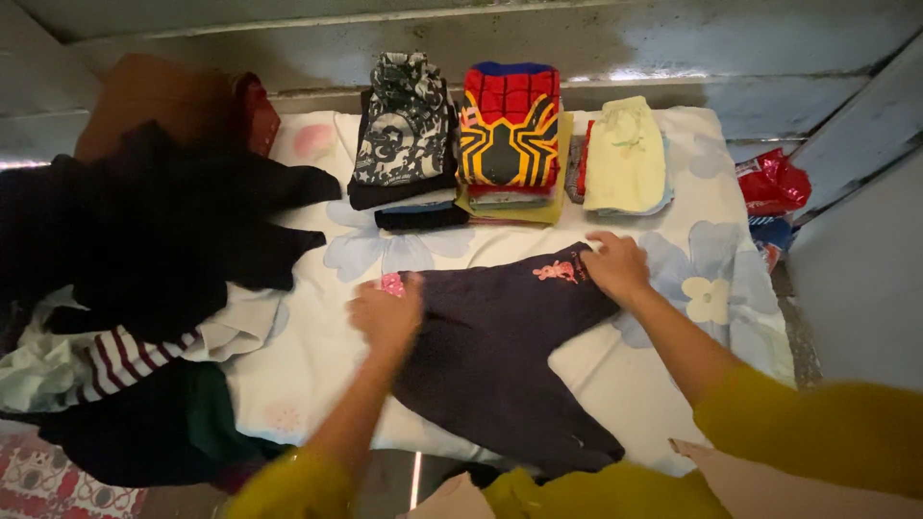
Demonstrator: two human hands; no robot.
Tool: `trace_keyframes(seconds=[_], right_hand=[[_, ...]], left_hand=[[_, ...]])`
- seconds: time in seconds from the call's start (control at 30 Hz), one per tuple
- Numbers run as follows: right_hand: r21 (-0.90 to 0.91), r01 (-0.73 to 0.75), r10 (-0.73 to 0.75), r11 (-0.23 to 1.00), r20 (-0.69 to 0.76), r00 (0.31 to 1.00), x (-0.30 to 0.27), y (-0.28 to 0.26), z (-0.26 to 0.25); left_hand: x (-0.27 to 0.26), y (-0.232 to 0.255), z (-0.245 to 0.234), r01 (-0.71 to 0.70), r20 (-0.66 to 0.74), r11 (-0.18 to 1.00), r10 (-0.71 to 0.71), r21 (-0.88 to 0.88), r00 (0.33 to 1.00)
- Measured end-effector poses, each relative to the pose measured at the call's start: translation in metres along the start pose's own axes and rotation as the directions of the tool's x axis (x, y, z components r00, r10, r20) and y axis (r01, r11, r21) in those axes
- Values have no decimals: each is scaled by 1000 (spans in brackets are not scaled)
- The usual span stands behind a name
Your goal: Folding various garments including pants and shirts and stacking them on a bed.
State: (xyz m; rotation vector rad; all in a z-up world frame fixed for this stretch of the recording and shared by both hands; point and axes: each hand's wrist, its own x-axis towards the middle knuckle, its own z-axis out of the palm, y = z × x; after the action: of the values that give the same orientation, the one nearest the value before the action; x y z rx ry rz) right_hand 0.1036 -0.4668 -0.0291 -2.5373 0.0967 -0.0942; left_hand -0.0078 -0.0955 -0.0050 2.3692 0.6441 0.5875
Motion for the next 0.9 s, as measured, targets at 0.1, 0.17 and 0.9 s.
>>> trace_keyframes(seconds=[0.1, 0.17, 0.9], right_hand=[[-63, 76, -74, 995, 21, 997, 10, -28, -1], [-113, 141, -139, 984, 25, 990, 14, -40, -8], [-424, 324, -329, 845, 64, 942, -69, -48, 2]], left_hand=[[66, -91, 43, 263, 223, 955, -287, 135, 932], [90, -90, 49, 322, 673, 947, -237, -3, 701], [10, -35, -51, 94, 507, 899, -325, 428, 799]])
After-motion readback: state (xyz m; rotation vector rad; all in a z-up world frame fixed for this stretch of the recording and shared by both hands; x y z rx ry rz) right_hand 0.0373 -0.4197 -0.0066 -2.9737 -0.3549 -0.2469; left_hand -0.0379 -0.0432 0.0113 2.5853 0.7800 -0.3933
